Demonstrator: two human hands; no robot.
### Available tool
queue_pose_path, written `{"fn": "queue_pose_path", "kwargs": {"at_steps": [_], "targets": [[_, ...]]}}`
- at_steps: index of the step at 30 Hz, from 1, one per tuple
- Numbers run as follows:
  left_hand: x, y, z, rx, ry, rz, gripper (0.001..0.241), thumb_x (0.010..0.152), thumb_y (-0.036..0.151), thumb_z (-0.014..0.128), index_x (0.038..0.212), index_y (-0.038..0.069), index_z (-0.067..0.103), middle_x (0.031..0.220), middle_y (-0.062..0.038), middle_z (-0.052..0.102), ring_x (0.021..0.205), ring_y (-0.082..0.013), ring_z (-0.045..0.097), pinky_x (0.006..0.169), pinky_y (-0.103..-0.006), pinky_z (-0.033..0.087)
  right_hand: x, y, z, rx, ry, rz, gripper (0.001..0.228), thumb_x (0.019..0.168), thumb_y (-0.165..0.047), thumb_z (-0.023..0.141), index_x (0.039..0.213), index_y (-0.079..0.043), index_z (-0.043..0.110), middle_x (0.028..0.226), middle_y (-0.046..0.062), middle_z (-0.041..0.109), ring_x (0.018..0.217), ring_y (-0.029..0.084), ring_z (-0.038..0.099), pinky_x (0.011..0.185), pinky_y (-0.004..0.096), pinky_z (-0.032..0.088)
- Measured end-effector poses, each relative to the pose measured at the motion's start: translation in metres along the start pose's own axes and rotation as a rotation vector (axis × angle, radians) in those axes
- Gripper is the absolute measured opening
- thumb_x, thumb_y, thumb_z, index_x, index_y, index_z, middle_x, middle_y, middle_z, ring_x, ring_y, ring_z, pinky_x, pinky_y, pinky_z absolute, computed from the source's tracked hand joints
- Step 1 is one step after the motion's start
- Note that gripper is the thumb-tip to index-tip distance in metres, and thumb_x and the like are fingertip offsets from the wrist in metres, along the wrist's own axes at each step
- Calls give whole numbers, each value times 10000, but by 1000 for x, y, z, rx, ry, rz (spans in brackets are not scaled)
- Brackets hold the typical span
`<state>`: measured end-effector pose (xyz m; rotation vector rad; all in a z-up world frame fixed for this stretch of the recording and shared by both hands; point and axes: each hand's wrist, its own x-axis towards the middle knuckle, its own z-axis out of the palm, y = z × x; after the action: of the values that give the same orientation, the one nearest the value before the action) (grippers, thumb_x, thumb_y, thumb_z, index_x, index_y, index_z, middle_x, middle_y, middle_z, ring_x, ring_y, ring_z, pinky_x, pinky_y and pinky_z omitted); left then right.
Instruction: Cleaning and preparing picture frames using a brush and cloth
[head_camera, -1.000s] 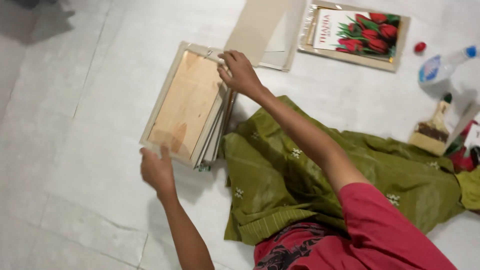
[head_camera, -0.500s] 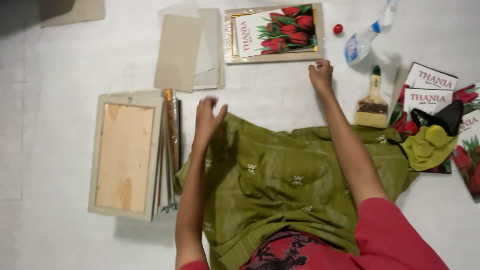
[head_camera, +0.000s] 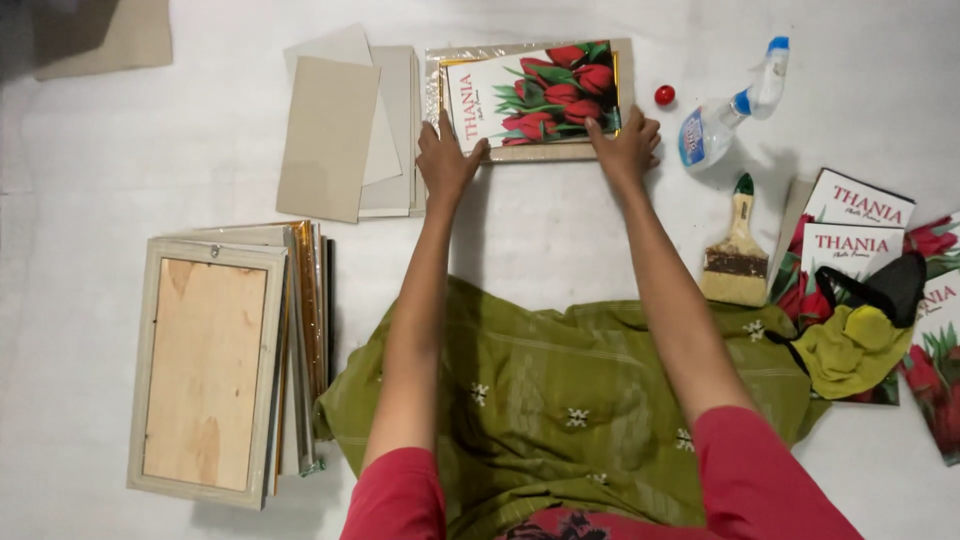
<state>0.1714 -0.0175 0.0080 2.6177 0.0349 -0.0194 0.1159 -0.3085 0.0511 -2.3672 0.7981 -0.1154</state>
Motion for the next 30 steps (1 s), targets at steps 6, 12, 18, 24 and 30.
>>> {"fn": "queue_pose_path", "kwargs": {"at_steps": [6, 12, 18, 24, 30], "targets": [[-69, -9, -14, -38, 98, 141, 1014, 973, 588, 680, 1607, -14, 166, 1665, -279, 186, 1534, -470, 205, 1235, -571, 273, 36, 6, 9, -188, -15, 33, 601, 1007, -354, 737, 1415, -118, 364, 1363, 191, 377, 1163, 405, 461, 911, 696, 424], [-110, 12, -27, 65, 245, 129, 724, 1003, 427, 579, 1525, -25, 362, 1564, -265, 408, 1464, -391, 403, 1228, -495, 352, 27, 10, -9, 4, 294, -288, 292, 902, -20, 682, 1086, -117, 476, 1121, 121, 516, 970, 366, 579, 793, 506, 484], [-111, 14, -36, 104, 367, 187, 429, 979, 335, 557, 1220, -18, 589, 1200, -170, 587, 1122, -312, 578, 1013, -435, 527, -35, -41, -41, 1163, -245, -72, 517, 1066, -369, 550, 1512, -218, 337, 1403, 126, 627, 891, 206, 803, 766, 270, 693], [-115, 17, -44, 174, 415, 190, 406, 957, 316, 592, 1201, -7, 573, 1231, -177, 578, 1206, -326, 565, 1070, -443, 497, -109, -157, -31, 800, 71, -756, 300, 1163, -160, 415, 1462, -170, 444, 1404, 97, 569, 1220, 254, 648, 1052, 375, 622], [-125, 10, -55, -429, 252, 84, 672, 920, 336, 663, 1470, 22, 437, 1439, -216, 550, 1295, -378, 551, 1117, -481, 444, -146, -234, 37, 429, -249, -1210, 548, 842, 269, 495, 1253, -59, 654, 1310, 134, 694, 1200, 328, 676, 1143, 377, 501]]}}
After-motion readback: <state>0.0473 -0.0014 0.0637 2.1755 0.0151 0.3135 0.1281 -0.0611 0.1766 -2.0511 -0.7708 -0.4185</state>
